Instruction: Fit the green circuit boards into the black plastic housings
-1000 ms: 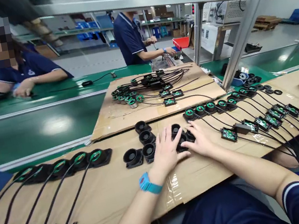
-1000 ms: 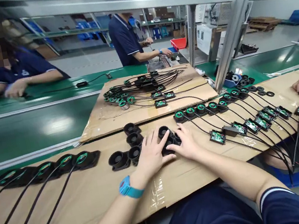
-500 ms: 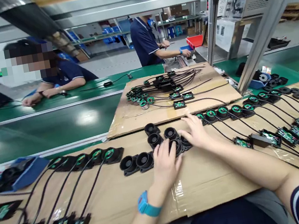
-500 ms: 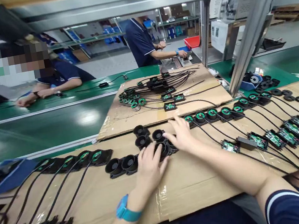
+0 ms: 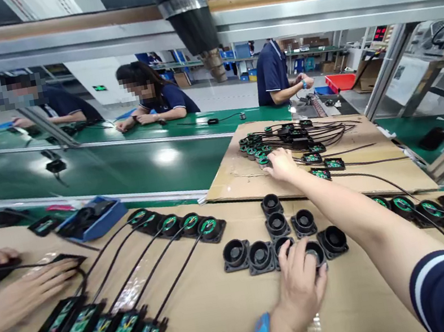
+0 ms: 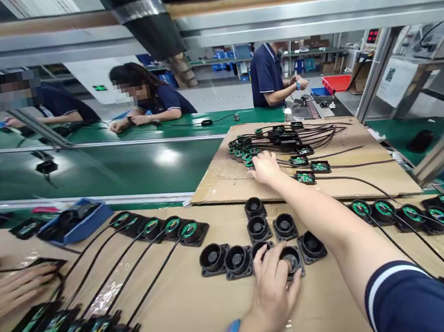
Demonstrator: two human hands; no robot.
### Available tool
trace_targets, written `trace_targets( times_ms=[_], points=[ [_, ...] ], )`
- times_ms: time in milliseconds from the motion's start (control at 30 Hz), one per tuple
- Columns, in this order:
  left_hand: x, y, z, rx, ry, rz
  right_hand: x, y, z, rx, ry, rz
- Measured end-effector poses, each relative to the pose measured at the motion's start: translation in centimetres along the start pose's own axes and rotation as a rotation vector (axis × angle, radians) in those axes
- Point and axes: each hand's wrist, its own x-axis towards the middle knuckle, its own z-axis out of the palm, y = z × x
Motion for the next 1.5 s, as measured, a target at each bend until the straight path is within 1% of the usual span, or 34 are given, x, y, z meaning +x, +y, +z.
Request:
trace_targets(
  times_ms=[100, 200, 300, 400, 467, 533, 600, 700, 800, 867, 933, 967, 1000, 1033, 1067, 1100, 1133, 1200, 1267, 1333, 1367, 1400, 1433, 1500],
  points=[
    [-0.3, -0.3, 0.3, -0.031, 0.0, -0.017, 2.7, -1.8, 1.9, -0.013, -0.006, 0.045],
    [-0.4, -0.4, 0.3, -0.055, -0.02, -0.032, 3.6, -2.6, 2.9, -0.018, 0.021, 0.076],
    [-0.2, -0.4, 0.0, -0.062, -0.033, -0.043, 3.1, -2.7, 2.5, 0.005, 0.039, 0.07],
    [0.1, -0.6, 0.0, -0.077, -0.038, -0.041, 1.4, -1.8, 0.5, 0.049, 0.076, 0.066],
    [0.2, -0.7, 0.0, -0.074, -0.048, -0.014, -0.4, -0.4, -1.8, 0.16, 0.164, 0.053],
    [0.0, -0.9, 0.2, -0.048, -0.053, 0.025, -3.0, 1.2, -5.1, 0.318, 0.293, 0.035],
    [-0.3, -1.0, 0.4, -0.008, -0.047, 0.059, -6.3, 2.7, -9.2, 0.443, 0.418, 0.03],
    [-0.6, -1.4, 1.0, 0.037, -0.015, 0.107, -11.5, 4.1, -16.1, 0.564, 0.61, 0.038],
    [-0.6, -1.3, 1.7, 0.059, 0.017, 0.105, -16.8, 4.4, -23.0, 0.711, 0.794, 0.008],
    [-0.6, -1.0, 1.7, 0.081, 0.026, 0.103, -20.5, 4.1, -26.9, 0.802, 0.865, -0.013],
    [-0.7, -0.5, 1.4, 0.114, 0.039, 0.131, -24.6, 3.6, -29.5, 0.833, 0.902, -0.005],
    [-0.9, -0.3, 1.2, 0.132, 0.046, 0.148, -26.6, 3.4, -30.1, 0.825, 0.906, 0.007],
    [-1.0, -0.1, 0.9, 0.149, 0.055, 0.165, -28.5, 3.2, -30.1, 0.805, 0.896, 0.018],
    [-1.3, 0.2, 0.6, 0.165, 0.067, 0.172, -30.3, 3.1, -29.6, 0.779, 0.872, 0.029],
    [-1.6, 0.4, 0.3, 0.181, 0.078, 0.167, -32.0, 3.0, -28.5, 0.752, 0.824, 0.032],
    [-2.0, 0.7, 0.0, 0.193, 0.08, 0.152, -33.6, 2.9, -27.0, 0.724, 0.747, 0.031],
    [-2.5, 1.1, -0.3, 0.198, 0.076, 0.137, -35.0, 2.8, -25.1, 0.695, 0.645, 0.033],
    [-3.6, 2.2, -0.8, 0.182, 0.04, 0.11, -37.3, 2.5, -20.6, 0.627, 0.382, 0.064],
    [-4.7, 3.6, -1.0, 0.134, -0.01, 0.093, -39.0, 1.9, -16.1, 0.543, 0.105, 0.143],
    [-5.4, 4.7, -0.9, 0.076, -0.035, 0.047, -40.0, 1.1, -12.3, 0.458, -0.106, 0.231],
    [-5.6, 5.0, -0.8, 0.051, -0.034, 0.004, -40.3, 0.7, -10.7, 0.424, -0.172, 0.265],
    [-5.7, 5.3, -0.7, 0.03, -0.028, -0.038, -40.4, 0.3, -9.4, 0.398, -0.211, 0.29],
    [-5.7, 5.4, -0.8, 0.013, -0.004, -0.067, -40.5, 0.0, -8.4, 0.383, -0.227, 0.304],
    [-6.1, 6.0, -1.2, -0.009, 0.067, -0.096, -40.5, -0.2, -7.2, 0.392, -0.202, 0.305]
  ],
)
